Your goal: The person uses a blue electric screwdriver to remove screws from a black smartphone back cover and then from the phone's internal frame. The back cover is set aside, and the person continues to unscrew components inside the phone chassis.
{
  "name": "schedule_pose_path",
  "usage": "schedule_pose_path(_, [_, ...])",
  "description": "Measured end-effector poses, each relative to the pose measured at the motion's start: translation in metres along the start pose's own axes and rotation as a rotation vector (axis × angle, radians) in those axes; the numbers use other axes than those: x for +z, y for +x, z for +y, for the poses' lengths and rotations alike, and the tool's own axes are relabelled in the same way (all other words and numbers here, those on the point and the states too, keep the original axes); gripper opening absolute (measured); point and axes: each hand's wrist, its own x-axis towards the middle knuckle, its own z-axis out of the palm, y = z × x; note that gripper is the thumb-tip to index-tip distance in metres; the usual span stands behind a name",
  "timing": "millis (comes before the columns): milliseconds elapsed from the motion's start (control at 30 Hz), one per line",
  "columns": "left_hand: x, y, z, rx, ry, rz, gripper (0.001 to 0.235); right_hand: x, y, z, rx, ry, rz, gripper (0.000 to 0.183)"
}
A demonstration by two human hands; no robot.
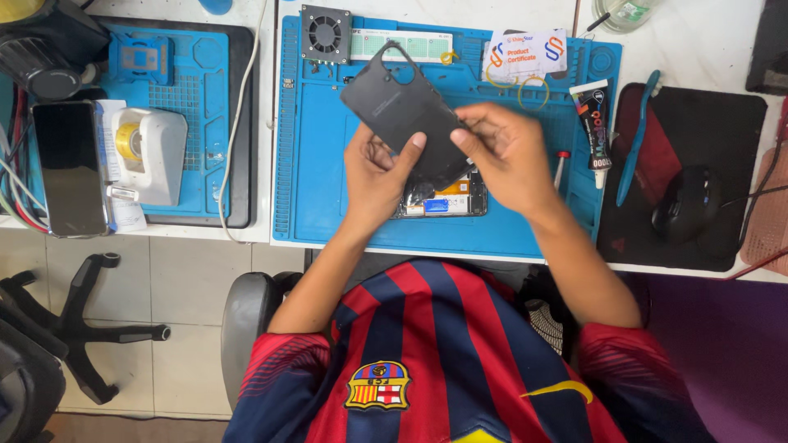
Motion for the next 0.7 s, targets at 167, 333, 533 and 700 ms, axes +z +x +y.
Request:
schedule_pose_path(167, [-0.008, -0.006, -0.008, 0.025, 0.018, 0.055, 0.039, 0.011, -0.007, -0.001, 0.077, -0.029, -0.009, 0.025])
schedule_pose_path(333, [-0.007, -0.004, 0.01, 0.069, 0.079, -0.001, 0.044, 0.02, -0.01, -0.004, 0.125, 0.025, -0.015, 0.022])
schedule_pose_path(533, [-0.011, 0.008, 0.045, -0.121, 0.241, -0.079, 0.052, 0.027, -0.015, -0.005, 0.139, 0.158, 0.076, 0.024])
schedule_pose_path(700, [-0.04, 0.028, 0.069, 0.102, 0.847, -0.023, 0.074, 0.03, -0.016, -0.002, 0.133, 0.204, 0.154, 0.022])
